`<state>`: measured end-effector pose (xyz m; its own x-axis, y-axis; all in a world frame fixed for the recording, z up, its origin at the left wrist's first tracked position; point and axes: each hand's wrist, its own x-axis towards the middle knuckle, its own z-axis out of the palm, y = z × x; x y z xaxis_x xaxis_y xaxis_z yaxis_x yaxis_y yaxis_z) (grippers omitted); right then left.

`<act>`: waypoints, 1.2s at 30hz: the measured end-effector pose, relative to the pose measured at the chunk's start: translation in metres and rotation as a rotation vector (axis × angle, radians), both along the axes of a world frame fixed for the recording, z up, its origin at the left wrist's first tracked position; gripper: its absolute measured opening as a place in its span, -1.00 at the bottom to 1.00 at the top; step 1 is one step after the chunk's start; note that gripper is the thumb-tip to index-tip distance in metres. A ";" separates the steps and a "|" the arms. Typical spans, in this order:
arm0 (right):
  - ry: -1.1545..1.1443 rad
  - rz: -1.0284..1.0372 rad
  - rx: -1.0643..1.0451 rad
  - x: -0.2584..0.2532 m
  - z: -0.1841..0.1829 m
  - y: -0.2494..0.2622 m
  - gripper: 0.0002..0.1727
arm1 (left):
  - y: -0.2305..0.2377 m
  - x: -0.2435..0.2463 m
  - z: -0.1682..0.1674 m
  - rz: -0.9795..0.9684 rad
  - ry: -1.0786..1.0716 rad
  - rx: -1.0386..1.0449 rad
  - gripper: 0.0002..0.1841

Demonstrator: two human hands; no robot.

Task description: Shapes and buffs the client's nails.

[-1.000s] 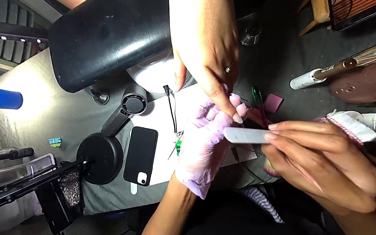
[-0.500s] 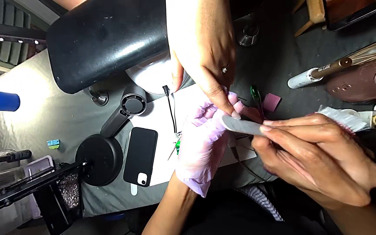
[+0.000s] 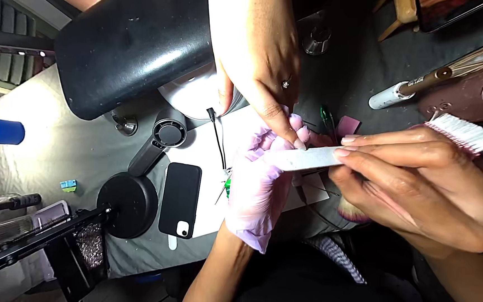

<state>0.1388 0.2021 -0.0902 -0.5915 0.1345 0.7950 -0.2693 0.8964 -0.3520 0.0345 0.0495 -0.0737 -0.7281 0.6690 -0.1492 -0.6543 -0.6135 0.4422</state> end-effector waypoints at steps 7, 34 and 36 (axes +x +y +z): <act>0.005 0.028 -0.003 -0.006 0.004 0.008 -0.91 | -0.003 0.000 0.002 -0.001 0.023 -0.036 -0.62; -0.066 0.041 -0.391 -0.045 0.017 -0.003 -0.85 | -0.022 -0.009 0.018 0.080 0.214 -0.403 -0.84; 0.013 0.015 -0.285 -0.030 0.009 -0.011 -0.85 | -0.022 -0.008 0.018 0.066 0.195 -0.370 -0.86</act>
<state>0.1086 0.1912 -0.0817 -0.5851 0.3450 0.7339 -0.2878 0.7577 -0.5856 0.0265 0.0271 -0.0555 -0.8060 0.5473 -0.2255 -0.5010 -0.4279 0.7522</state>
